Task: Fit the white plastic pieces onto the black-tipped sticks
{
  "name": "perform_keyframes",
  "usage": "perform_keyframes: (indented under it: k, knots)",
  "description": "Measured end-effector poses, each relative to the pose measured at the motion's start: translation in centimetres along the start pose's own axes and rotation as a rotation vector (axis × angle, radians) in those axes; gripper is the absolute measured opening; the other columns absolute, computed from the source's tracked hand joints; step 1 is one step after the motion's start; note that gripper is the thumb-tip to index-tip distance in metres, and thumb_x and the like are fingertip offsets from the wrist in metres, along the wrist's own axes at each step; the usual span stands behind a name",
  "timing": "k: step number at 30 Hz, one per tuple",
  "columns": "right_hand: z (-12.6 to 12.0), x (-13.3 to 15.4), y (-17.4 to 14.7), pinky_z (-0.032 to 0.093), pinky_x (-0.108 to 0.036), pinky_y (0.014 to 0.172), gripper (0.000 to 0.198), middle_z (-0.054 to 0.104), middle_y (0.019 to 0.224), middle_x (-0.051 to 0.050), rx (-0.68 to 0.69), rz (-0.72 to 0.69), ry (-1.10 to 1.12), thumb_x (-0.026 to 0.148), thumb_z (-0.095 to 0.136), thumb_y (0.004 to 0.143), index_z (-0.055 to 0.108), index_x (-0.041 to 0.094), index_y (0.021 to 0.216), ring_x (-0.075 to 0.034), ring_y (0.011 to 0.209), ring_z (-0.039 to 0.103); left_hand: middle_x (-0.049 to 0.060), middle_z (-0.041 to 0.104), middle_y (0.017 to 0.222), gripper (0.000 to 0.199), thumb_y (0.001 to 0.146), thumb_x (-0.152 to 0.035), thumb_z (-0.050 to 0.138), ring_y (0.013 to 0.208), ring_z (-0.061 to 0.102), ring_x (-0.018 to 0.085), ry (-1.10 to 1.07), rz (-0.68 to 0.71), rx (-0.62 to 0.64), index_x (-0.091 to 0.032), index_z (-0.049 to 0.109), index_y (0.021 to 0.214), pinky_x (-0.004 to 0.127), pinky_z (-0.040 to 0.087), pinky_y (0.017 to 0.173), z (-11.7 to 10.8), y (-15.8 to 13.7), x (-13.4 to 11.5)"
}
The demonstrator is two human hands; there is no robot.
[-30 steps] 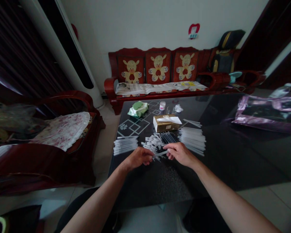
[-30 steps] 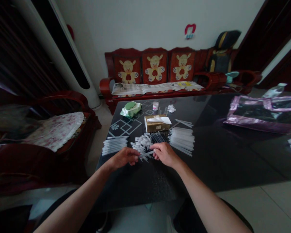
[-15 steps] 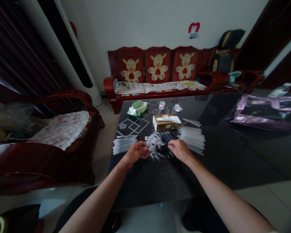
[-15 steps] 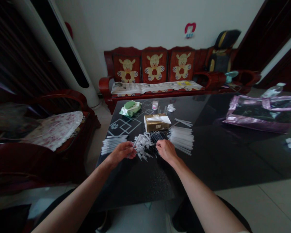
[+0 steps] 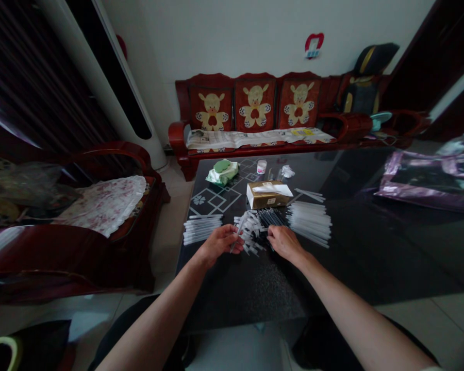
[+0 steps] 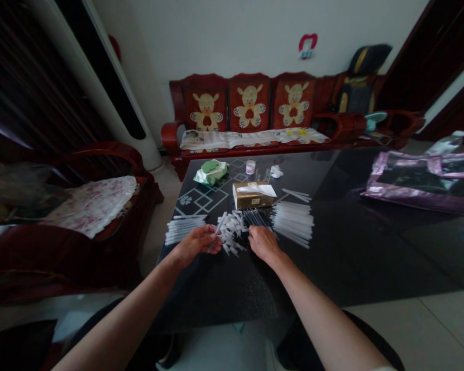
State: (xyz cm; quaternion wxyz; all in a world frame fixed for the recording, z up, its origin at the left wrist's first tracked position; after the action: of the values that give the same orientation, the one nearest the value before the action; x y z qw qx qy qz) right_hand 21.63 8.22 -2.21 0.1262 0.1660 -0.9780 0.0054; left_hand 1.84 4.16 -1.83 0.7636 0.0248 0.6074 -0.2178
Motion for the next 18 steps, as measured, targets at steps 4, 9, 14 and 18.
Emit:
perform_keyframes:
  k: [4, 9, 14, 18]
  knots:
    - [-1.4, -1.3, 0.4, 0.04, -0.023, 0.069, 0.021, 0.072, 0.081, -0.007, -0.062, 0.015, 0.108, 0.016, 0.049, 0.082, 0.07, 0.018, 0.081, -0.018, 0.079, 0.066, 0.007, 0.068, 0.084, 0.038, 0.073, -0.04, 0.071, 0.071, 0.066, 0.016, 0.004, 0.006, 0.004, -0.014, 0.055, 0.096, 0.031, 0.051, 0.069, -0.1, 0.0, -0.1]
    - [-2.9, -2.9, 0.1, 0.039, -0.024, 0.067, 0.02, 0.073, 0.08, -0.006, -0.096, 0.059, 0.07, 0.017, 0.053, 0.078, 0.073, 0.02, 0.079, -0.019, 0.079, 0.066, 0.007, 0.068, 0.082, 0.038, 0.072, -0.039, 0.072, 0.069, 0.065, 0.016, 0.014, 0.0, -0.012, -0.014, 0.055, 0.095, 0.031, 0.051, 0.068, -0.1, 0.0, -0.1]
    - [-2.2, -1.8, -0.4, 0.039, -0.024, 0.067, 0.02, 0.073, 0.082, -0.006, -0.026, 0.018, 0.034, 0.021, 0.054, 0.08, 0.073, 0.022, 0.084, -0.019, 0.08, 0.066, 0.007, 0.068, 0.083, 0.037, 0.072, -0.04, 0.071, 0.069, 0.065, 0.016, 0.015, -0.002, -0.003, -0.015, 0.056, 0.095, 0.03, 0.051, 0.067, 0.0, 0.1, 0.1]
    - [-1.4, -1.0, -0.3, 0.04, -0.026, 0.07, 0.019, 0.073, 0.086, -0.006, -0.012, -0.002, -0.003, 0.023, 0.056, 0.081, 0.073, 0.023, 0.087, -0.021, 0.085, 0.066, 0.007, 0.068, 0.081, 0.039, 0.071, -0.04, 0.073, 0.068, 0.065, 0.016, 0.024, -0.013, -0.013, -0.014, 0.055, 0.094, 0.029, 0.05, 0.065, 0.1, 0.0, 0.0]
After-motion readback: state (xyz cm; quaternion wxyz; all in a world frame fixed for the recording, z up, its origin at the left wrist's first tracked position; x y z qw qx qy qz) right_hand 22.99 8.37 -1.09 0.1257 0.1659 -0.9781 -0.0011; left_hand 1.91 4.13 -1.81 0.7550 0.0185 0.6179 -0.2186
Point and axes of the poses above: each hand's wrist, its own y-axis towards the middle knuckle, its own z-axis out of the palm, x = y × z, the point moved 6 cm from there along y, towards the middle knuckle
